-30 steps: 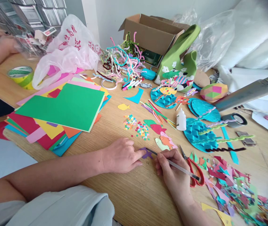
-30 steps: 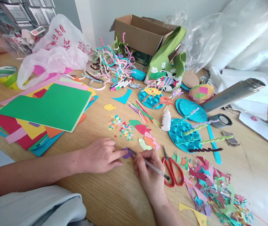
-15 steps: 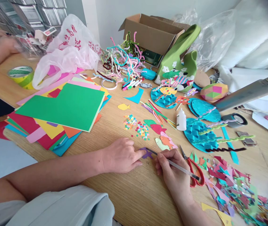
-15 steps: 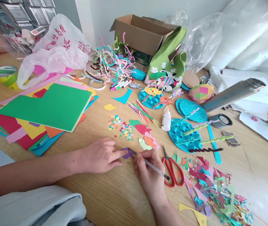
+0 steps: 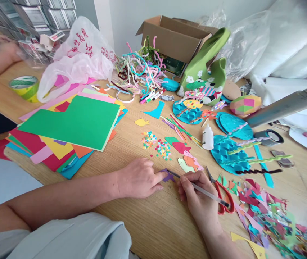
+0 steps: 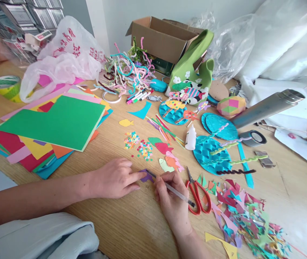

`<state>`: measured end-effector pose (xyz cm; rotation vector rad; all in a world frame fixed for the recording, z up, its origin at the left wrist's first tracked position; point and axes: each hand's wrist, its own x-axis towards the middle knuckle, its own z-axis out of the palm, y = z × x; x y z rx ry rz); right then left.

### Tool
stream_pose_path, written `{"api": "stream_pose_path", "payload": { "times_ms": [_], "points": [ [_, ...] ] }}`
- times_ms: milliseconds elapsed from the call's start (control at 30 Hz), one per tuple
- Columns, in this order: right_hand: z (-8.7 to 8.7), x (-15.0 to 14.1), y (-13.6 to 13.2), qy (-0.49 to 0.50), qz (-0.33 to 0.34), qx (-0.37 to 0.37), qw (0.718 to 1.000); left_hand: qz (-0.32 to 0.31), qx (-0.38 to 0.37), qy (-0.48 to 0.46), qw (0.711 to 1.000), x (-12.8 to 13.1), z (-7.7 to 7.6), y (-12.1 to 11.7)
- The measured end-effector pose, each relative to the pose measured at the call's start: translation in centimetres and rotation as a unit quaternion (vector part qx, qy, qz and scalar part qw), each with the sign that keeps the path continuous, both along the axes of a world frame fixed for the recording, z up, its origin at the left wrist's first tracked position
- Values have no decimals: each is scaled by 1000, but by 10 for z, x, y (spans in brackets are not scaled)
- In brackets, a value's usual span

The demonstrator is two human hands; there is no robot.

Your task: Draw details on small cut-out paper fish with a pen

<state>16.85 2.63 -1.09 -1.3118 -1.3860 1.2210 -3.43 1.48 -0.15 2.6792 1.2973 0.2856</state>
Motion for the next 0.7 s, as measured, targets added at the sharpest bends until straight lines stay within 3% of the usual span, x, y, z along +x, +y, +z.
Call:
{"api": "stream_pose_path", "payload": {
  "times_ms": [700],
  "points": [
    [-1, -1, 0, 15, -9, 3, 1000, 0, 9, 4, 1000, -1, 0, 0]
  ]
}}
